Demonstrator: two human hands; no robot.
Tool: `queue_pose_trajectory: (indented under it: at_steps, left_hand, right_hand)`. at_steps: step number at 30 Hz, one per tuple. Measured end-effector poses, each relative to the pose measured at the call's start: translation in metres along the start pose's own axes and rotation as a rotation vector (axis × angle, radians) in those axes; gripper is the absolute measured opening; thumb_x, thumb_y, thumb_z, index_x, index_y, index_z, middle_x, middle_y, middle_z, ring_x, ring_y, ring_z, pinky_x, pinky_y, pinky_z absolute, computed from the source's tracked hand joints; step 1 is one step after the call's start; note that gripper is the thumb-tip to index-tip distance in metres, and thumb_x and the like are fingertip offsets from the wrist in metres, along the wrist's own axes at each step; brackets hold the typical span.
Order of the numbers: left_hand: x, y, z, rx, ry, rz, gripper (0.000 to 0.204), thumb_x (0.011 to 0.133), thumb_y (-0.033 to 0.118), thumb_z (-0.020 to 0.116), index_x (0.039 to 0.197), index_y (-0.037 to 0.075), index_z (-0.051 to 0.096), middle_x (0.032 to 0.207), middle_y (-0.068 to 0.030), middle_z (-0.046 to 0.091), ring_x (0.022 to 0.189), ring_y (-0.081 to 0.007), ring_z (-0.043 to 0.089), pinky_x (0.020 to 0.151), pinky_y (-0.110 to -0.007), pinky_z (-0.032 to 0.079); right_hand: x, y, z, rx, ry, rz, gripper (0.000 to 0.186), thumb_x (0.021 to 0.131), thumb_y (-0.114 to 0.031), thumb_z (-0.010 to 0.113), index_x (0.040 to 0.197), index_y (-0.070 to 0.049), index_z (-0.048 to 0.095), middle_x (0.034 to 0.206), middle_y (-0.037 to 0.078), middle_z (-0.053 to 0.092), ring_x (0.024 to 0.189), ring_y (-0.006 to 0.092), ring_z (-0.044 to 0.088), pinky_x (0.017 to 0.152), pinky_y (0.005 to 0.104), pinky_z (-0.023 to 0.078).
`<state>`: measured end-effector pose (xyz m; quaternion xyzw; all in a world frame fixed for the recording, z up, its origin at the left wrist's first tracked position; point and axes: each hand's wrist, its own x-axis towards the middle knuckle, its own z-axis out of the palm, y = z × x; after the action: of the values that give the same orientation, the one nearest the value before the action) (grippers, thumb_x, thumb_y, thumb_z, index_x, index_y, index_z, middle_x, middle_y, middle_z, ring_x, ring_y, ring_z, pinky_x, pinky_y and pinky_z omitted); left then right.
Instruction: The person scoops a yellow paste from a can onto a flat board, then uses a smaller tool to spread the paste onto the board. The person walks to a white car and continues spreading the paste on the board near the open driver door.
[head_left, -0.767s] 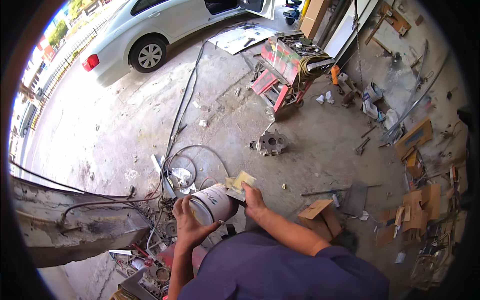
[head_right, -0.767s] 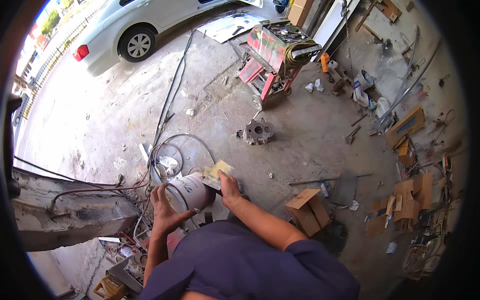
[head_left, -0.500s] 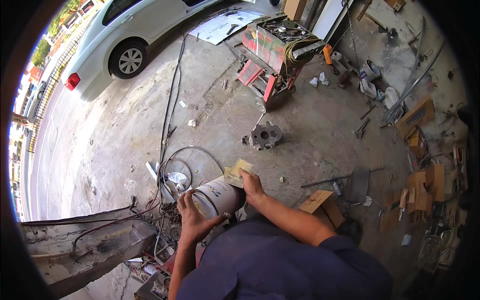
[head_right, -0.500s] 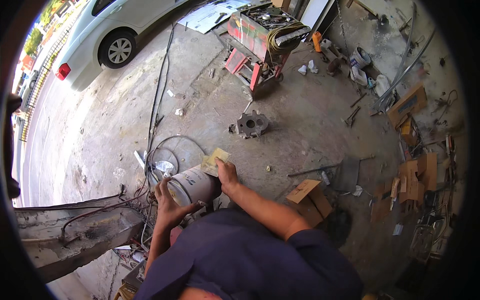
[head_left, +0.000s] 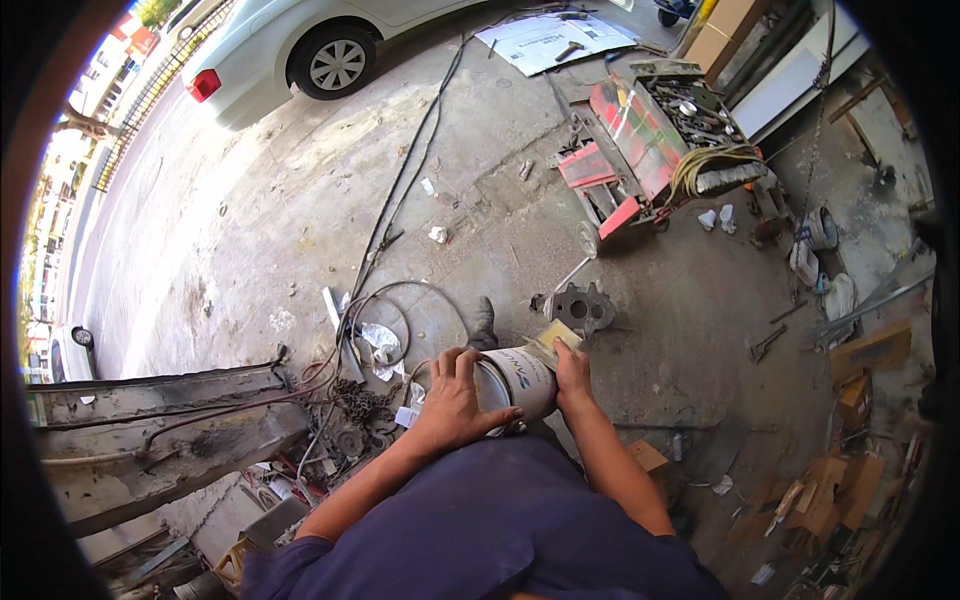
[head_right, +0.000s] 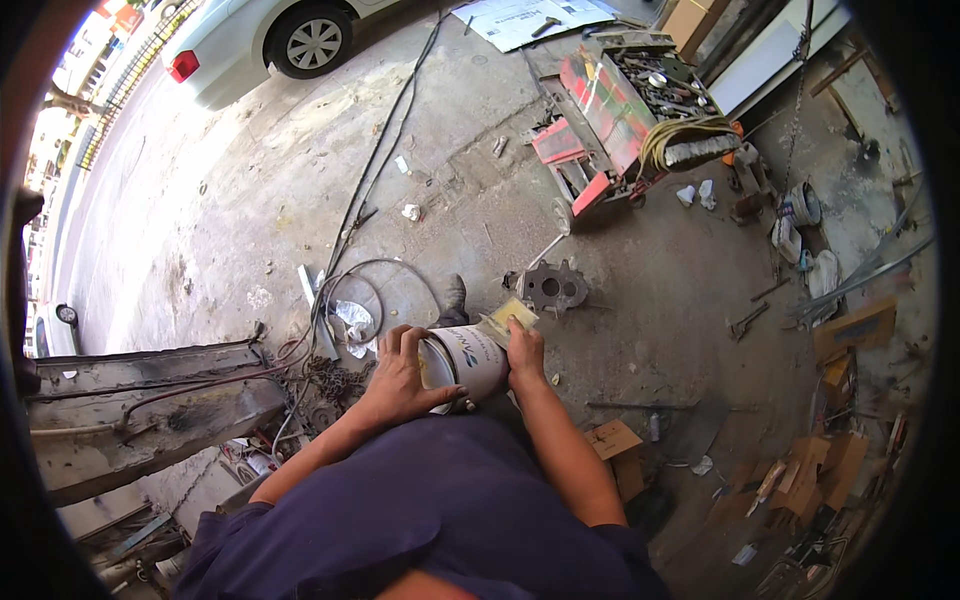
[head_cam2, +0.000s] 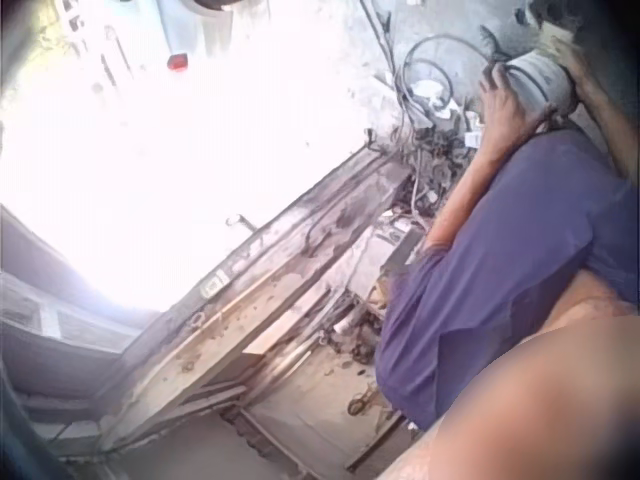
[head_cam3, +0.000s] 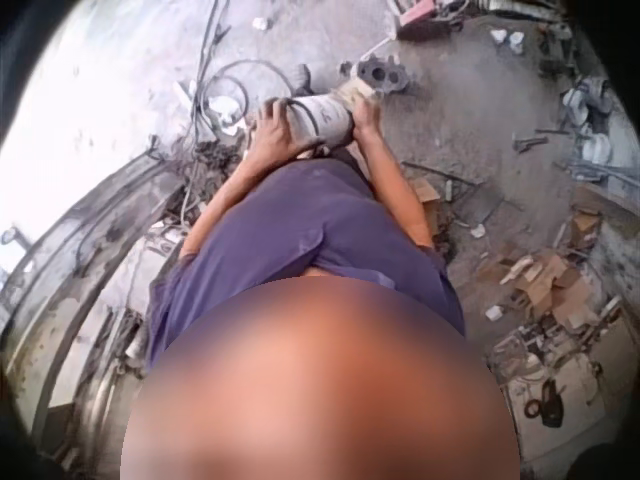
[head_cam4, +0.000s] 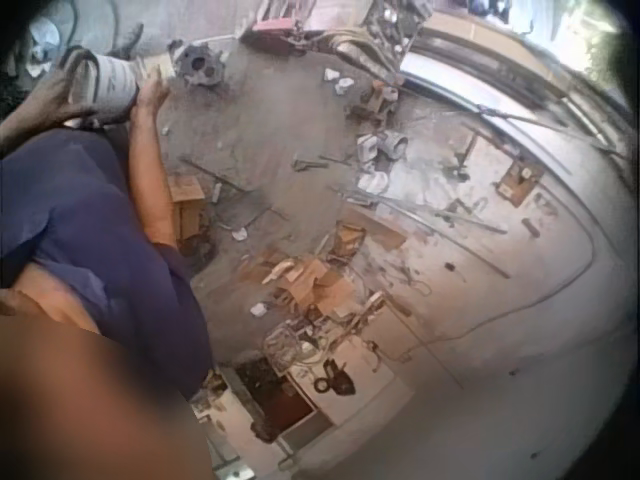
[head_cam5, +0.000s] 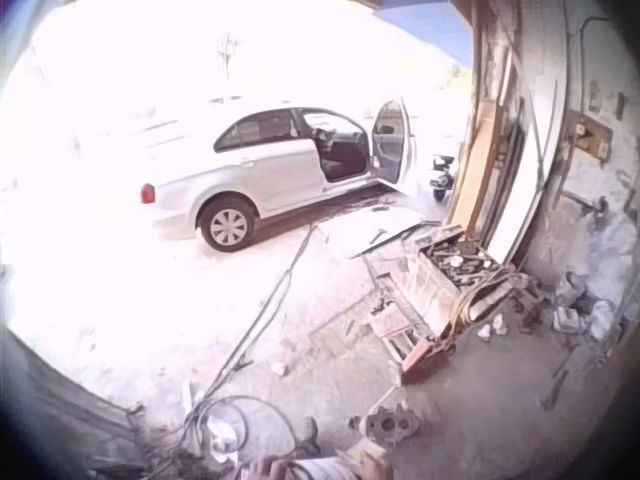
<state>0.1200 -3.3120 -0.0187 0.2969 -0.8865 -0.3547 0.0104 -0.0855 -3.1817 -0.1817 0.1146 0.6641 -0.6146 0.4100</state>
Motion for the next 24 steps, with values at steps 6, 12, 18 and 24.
queue_pose_trajectory:
  at_steps: [6,12,18,24]
  left_hand:
    - [0.119,-0.029,-0.039,-0.116,0.028,-0.034,0.104,0.079,0.061,0.092,0.148,-0.002,0.048,0.144,-0.0301,0.047,0.135,-0.0515,0.046,0.116,-0.057,0.044]
    - [0.219,-0.065,-0.111,-0.189,0.038,-0.131,0.094,0.080,0.059,0.091,0.140,-0.002,0.053,0.136,-0.0289,0.049,0.129,-0.0481,0.047,0.114,-0.056,0.046]
    - [0.304,-0.097,-0.168,-0.247,0.104,-0.213,0.086,0.077,0.052,0.093,0.135,0.001,0.055,0.131,-0.0262,0.050,0.126,-0.0463,0.047,0.112,-0.055,0.046]
    - [0.408,-0.134,-0.223,-0.199,0.074,-0.165,0.067,0.088,0.049,0.087,0.128,0.001,0.063,0.127,-0.0229,0.059,0.119,-0.0429,0.052,0.104,-0.053,0.049]
  right_hand:
    - [0.090,-0.067,0.053,0.018,0.033,0.017,0.046,0.108,-0.032,0.065,0.129,0.007,0.073,0.119,0.017,0.077,0.102,0.0279,0.075,0.091,0.0443,0.058]
    - [0.153,-0.161,0.160,-0.073,-0.041,0.105,0.050,0.111,-0.035,0.061,0.133,0.009,0.068,0.121,0.022,0.075,0.102,0.0331,0.077,0.089,0.0483,0.062]
    - [0.239,-0.210,0.242,-0.183,-0.048,0.028,0.055,0.108,-0.034,0.068,0.139,0.011,0.065,0.131,0.023,0.072,0.111,0.0329,0.074,0.092,0.0480,0.061]
    - [0.329,-0.262,0.317,-0.275,-0.158,0.107,0.055,0.106,-0.037,0.069,0.130,0.013,0.070,0.119,0.024,0.076,0.100,0.0291,0.074,0.086,0.0453,0.059]
